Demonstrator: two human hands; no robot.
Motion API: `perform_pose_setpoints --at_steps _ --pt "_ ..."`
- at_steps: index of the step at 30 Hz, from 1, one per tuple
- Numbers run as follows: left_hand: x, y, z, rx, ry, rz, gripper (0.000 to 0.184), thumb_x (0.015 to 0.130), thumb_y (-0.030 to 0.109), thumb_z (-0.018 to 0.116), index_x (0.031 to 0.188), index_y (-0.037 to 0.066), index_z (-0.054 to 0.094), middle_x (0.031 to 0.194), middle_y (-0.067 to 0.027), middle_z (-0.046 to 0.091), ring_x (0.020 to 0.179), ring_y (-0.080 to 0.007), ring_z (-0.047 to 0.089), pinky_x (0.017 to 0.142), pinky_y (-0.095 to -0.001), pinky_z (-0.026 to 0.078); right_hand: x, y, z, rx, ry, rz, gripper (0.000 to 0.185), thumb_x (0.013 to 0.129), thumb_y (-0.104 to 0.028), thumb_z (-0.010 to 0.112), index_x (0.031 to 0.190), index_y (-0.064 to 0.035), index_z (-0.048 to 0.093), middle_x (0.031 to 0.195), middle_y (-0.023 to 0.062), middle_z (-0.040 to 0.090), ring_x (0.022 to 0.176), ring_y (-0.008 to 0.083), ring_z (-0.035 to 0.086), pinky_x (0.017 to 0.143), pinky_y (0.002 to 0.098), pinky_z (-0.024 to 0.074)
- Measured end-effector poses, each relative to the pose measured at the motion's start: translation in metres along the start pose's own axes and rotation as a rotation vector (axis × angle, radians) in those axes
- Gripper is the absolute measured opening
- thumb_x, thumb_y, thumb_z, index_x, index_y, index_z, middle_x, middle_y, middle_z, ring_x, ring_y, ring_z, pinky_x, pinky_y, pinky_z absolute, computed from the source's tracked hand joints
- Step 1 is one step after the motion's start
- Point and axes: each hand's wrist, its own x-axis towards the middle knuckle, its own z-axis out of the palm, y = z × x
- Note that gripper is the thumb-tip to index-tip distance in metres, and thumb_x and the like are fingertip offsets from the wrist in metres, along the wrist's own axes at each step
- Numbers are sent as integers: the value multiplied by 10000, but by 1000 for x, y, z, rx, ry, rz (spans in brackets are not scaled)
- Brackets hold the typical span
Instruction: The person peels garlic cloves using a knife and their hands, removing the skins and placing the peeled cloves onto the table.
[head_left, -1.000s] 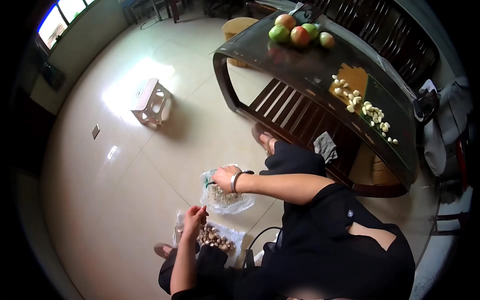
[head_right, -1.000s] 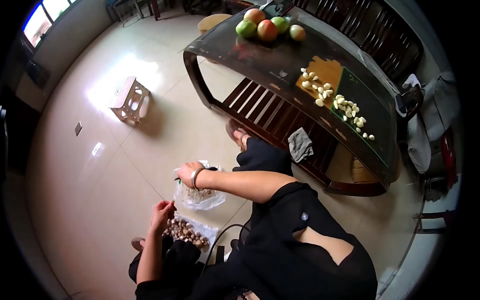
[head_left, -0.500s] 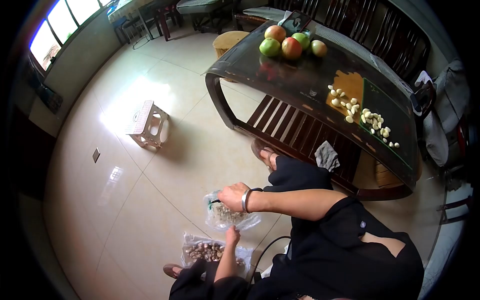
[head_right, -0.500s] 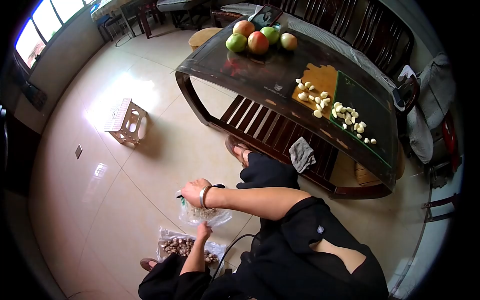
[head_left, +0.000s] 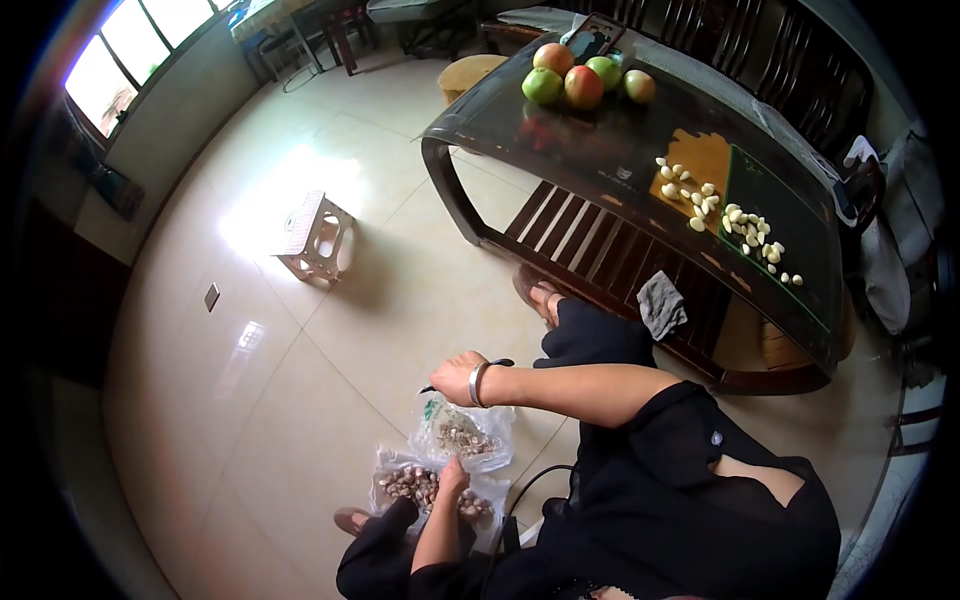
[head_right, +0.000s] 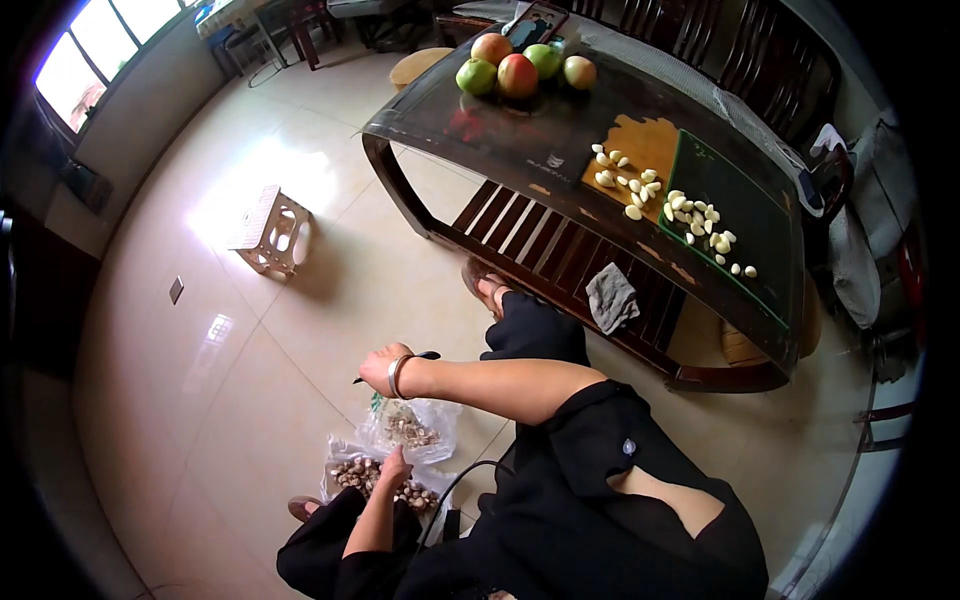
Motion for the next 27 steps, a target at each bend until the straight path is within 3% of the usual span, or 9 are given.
perform_pose_setpoints --at_steps 3,6,8,12,13,16,18,23,27 --pt "-1 -17 -9 -21 52 166 425 721 145 598 1103 27 454 956 -246 572 918 -391 543 784 -416 442 3 -6 5 3 19 -49 134 690 -96 528 742 -30 632 764 173 624 726 313 619 606 389 492" --pt "-19 -3 -61 -74 36 141 166 716 88 583 852 -4 605 762 -200 611 768 -309 600 676 -370 461 2 -16 19 -30 7 -110 134 692 -107 535 744 -33 634 762 173 623 724 314 618 603 390 491" --pt "-37 -1 -92 -252 66 260 117 734 99 541 714 -4 592 871 -237 581 796 -345 572 691 -393 440 -2 -24 25 -15 -41 -167 133 693 -114 537 744 -45 638 753 175 620 716 316 616 603 391 491" --pt "-50 -12 -99 -605 231 335 122 793 84 532 743 1 607 704 -149 576 628 -259 560 582 -331 431 -10 -29 30 65 -103 -199 146 703 -133 519 765 -43 616 745 179 612 729 332 607 618 415 482" --pt "-54 -9 -98 -608 230 332 122 793 84 532 743 1 607 704 -149 576 628 -259 560 582 -331 431 -12 -31 25 105 -187 -155 201 685 -78 513 838 -38 636 859 195 611 821 334 597 687 398 478" --pt "-75 16 -109 -734 127 236 140 816 100 533 760 -9 602 644 -82 562 535 -166 520 504 -278 405 -11 -29 32 94 -163 -130 178 691 -122 543 824 -36 625 819 197 611 783 337 601 661 408 481" --pt "-86 33 -124 -1268 -157 222 144 827 106 537 787 -22 589 632 -40 552 500 -107 481 458 -236 371 -11 -30 34 140 -140 -109 193 708 -186 549 817 -35 600 774 193 605 746 344 597 640 414 476" --pt "-84 38 -123 -1646 -152 278 103 807 64 522 778 -22 572 635 -75 560 492 -138 494 444 -254 377 -9 -39 46 426 -101 -78 390 713 -395 612 794 -19 543 715 200 591 690 383 572 610 425 455" --pt "-83 39 -124 -1613 -175 229 128 803 24 469 687 11 524 593 -59 521 477 -122 463 413 -233 338 -11 -45 59 423 -85 -72 428 672 -338 671 858 -10 467 687 200 584 689 380 575 598 441 451"
